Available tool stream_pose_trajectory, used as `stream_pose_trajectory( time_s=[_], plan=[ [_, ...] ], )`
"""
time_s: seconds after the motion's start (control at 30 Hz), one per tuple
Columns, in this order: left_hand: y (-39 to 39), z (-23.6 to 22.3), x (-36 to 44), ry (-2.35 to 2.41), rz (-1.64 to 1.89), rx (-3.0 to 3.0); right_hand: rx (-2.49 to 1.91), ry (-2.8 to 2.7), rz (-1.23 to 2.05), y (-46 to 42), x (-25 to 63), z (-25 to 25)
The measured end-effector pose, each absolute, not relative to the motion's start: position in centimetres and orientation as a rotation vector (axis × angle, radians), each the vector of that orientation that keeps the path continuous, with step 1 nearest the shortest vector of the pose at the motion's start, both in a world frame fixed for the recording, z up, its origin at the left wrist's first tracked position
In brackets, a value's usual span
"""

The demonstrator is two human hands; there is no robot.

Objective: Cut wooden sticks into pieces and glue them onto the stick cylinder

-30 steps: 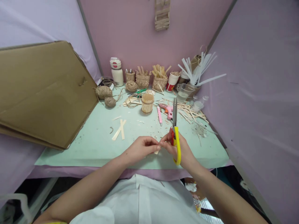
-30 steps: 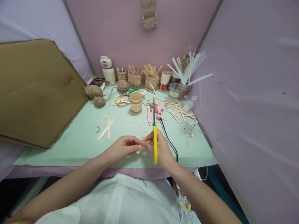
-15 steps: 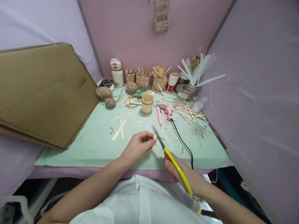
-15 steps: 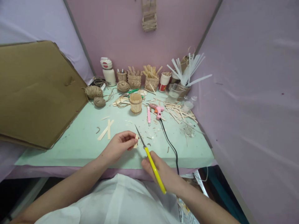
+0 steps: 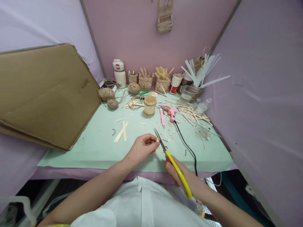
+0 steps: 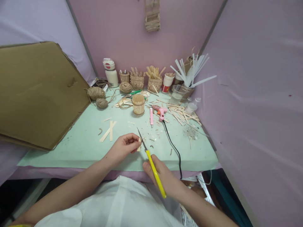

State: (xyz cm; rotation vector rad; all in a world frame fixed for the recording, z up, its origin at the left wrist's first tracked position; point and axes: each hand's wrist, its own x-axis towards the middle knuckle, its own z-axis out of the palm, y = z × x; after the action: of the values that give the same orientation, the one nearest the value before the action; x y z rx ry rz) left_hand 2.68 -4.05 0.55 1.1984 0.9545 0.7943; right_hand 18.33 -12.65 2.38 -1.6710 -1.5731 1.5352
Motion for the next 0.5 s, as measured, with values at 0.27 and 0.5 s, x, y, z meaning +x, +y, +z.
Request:
stream_pose_trajectory(
  time_s=[0.27, 0.5],
  plan=[
    [-4.14, 0.57, 2.74, 0.978, 0.790, 1.187, -1.639, -1.588, 1.572, -12.42, 18.53, 1.44],
    [-4.08, 0.60, 2.90, 0.984, 0.783, 1.190, -1.667, -1.588, 1.562, -12.44, 18.22, 1.93]
  ],
)
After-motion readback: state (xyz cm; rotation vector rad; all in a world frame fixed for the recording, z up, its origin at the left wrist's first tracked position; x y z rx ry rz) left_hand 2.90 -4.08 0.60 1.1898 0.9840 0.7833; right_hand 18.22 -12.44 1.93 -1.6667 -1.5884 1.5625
